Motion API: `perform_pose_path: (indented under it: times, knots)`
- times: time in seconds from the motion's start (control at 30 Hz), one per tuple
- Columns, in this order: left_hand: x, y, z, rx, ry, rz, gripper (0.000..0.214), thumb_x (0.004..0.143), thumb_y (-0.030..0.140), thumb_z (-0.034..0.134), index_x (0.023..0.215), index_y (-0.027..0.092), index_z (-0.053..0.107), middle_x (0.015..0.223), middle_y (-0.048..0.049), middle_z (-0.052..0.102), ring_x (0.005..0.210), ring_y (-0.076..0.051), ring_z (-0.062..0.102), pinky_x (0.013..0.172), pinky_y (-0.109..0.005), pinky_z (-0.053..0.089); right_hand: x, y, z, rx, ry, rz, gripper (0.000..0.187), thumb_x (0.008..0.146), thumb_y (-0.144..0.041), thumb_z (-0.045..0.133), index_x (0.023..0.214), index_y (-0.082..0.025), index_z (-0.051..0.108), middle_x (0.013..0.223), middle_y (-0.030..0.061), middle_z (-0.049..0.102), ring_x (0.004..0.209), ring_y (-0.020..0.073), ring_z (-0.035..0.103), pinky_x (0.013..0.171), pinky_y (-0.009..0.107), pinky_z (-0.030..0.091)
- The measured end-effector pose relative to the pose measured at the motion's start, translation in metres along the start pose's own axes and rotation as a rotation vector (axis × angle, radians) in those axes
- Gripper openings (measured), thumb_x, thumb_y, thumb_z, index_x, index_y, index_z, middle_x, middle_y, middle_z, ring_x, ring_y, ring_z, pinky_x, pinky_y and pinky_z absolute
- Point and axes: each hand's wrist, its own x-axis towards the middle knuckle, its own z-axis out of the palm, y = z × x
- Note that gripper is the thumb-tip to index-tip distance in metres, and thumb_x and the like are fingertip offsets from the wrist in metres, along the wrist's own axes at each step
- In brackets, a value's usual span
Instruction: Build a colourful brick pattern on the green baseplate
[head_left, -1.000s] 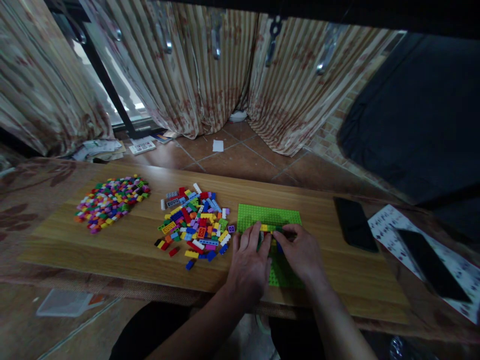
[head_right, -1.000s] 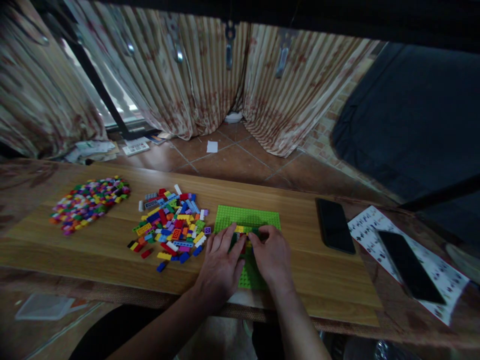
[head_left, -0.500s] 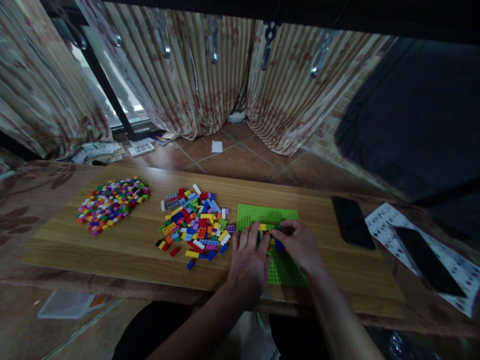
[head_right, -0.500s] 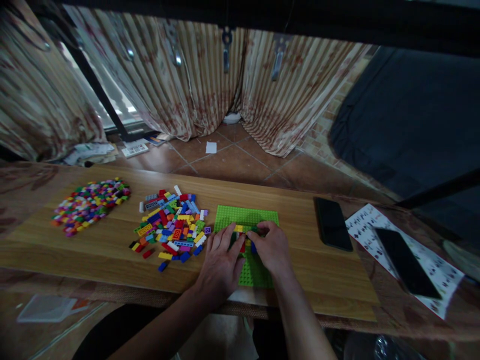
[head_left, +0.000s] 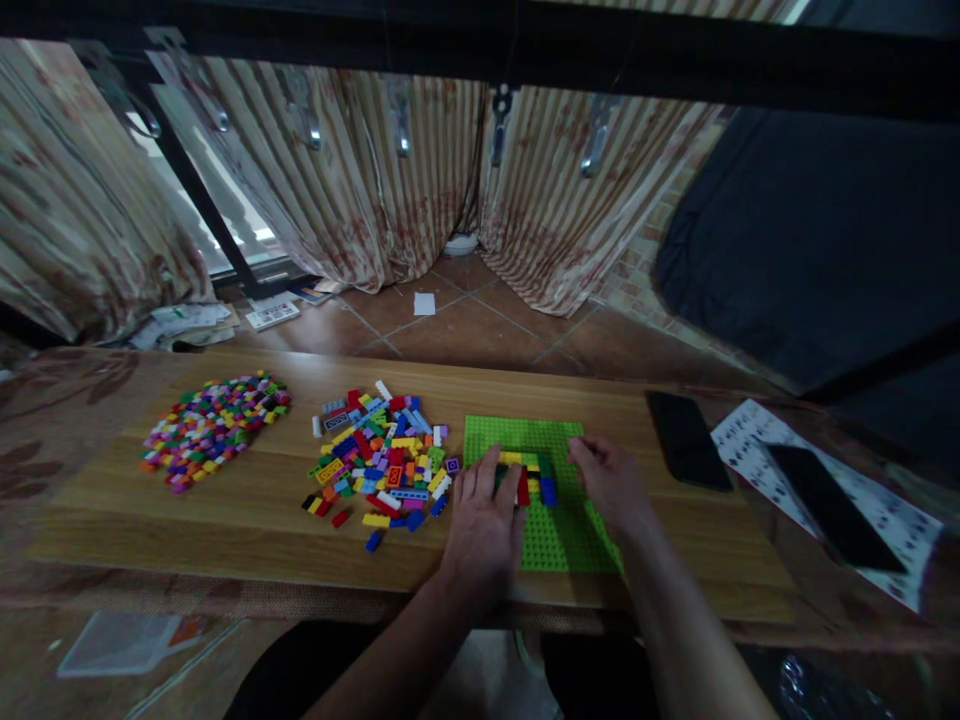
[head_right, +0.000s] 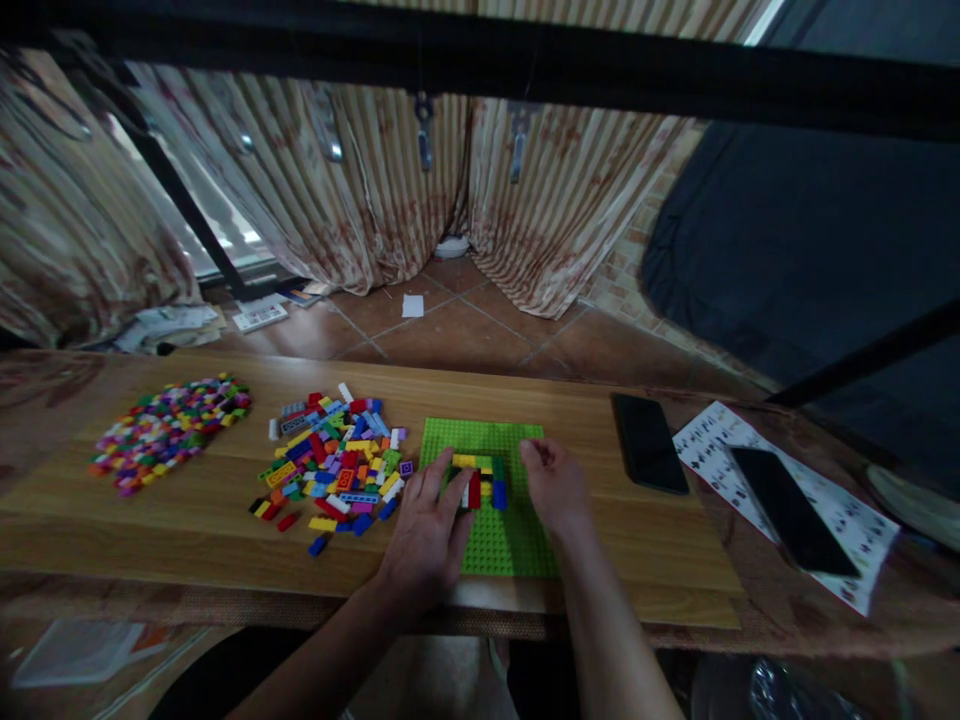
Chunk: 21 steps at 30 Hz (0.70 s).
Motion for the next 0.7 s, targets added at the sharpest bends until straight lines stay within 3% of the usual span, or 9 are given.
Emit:
perform_pose_path:
  times: [0.1, 0.23, 0.37, 0.57, 0.7]
  knots:
    - [0.001, -0.005, 0.001, -0.036, 0.034, -0.022, 0.047, 0.088, 0.019, 0.047, 0.134, 0.014, 0.049, 0.149, -0.0188, 0.035, 0.129, -0.033, 0.042, 0.107, -0.055, 0.034, 0.007, 0.004, -0.006, -0.079, 0.099, -0.051, 0.042, 0.079, -0.051, 0.049, 0.09, -0.014, 0.067, 0.08, 0.0097, 0.071, 0.069, 0.0207, 0.064, 0.063, 0.031, 0.046]
    - [0.003, -0.01, 0.001, -0.087, 0.033, -0.047, 0.047, 0.088, 0.017, 0.044, 0.134, 0.012, 0.048, 0.148, -0.02, 0.036, 0.133, -0.033, 0.04, 0.109, -0.055, 0.034, 0.008, 0.008, -0.009, -0.244, 0.054, -0.102, 0.04, 0.085, -0.043, 0.043, 0.096, -0.014, 0.068, 0.081, 0.0097, 0.072, 0.069, 0.0199, 0.064, 0.063, 0.03, 0.046]
    - [0.007, -0.015, -0.001, -0.154, 0.046, -0.067, 0.047, 0.087, 0.015, 0.045, 0.133, 0.012, 0.049, 0.148, -0.0194, 0.037, 0.137, -0.032, 0.036, 0.11, -0.052, 0.036, 0.007, 0.01, -0.009, -0.422, 0.021, -0.126, 0.026, 0.082, -0.03, 0.048, 0.079, -0.018, 0.071, 0.074, 0.0087, 0.071, 0.067, 0.0209, 0.063, 0.062, 0.031, 0.042]
    - [0.008, -0.022, -0.011, -0.209, 0.088, -0.094, 0.043, 0.088, 0.013, 0.043, 0.13, 0.01, 0.052, 0.142, -0.0199, 0.044, 0.132, -0.03, 0.044, 0.109, -0.048, 0.04, 0.008, 0.003, -0.013, -0.446, 0.067, -0.142, 0.026, 0.082, -0.028, 0.048, 0.078, -0.019, 0.071, 0.072, 0.0084, 0.07, 0.066, 0.0209, 0.061, 0.061, 0.031, 0.04]
    - [0.012, -0.03, -0.028, -0.245, 0.254, -0.103, 0.039, 0.088, 0.011, 0.042, 0.125, 0.014, 0.056, 0.134, -0.0157, 0.053, 0.128, -0.024, 0.049, 0.109, -0.043, 0.04, -0.001, -0.014, -0.011, -0.281, 0.155, -0.216, 0.027, 0.083, -0.033, 0.048, 0.086, -0.017, 0.07, 0.077, 0.0089, 0.071, 0.068, 0.0215, 0.063, 0.063, 0.032, 0.044]
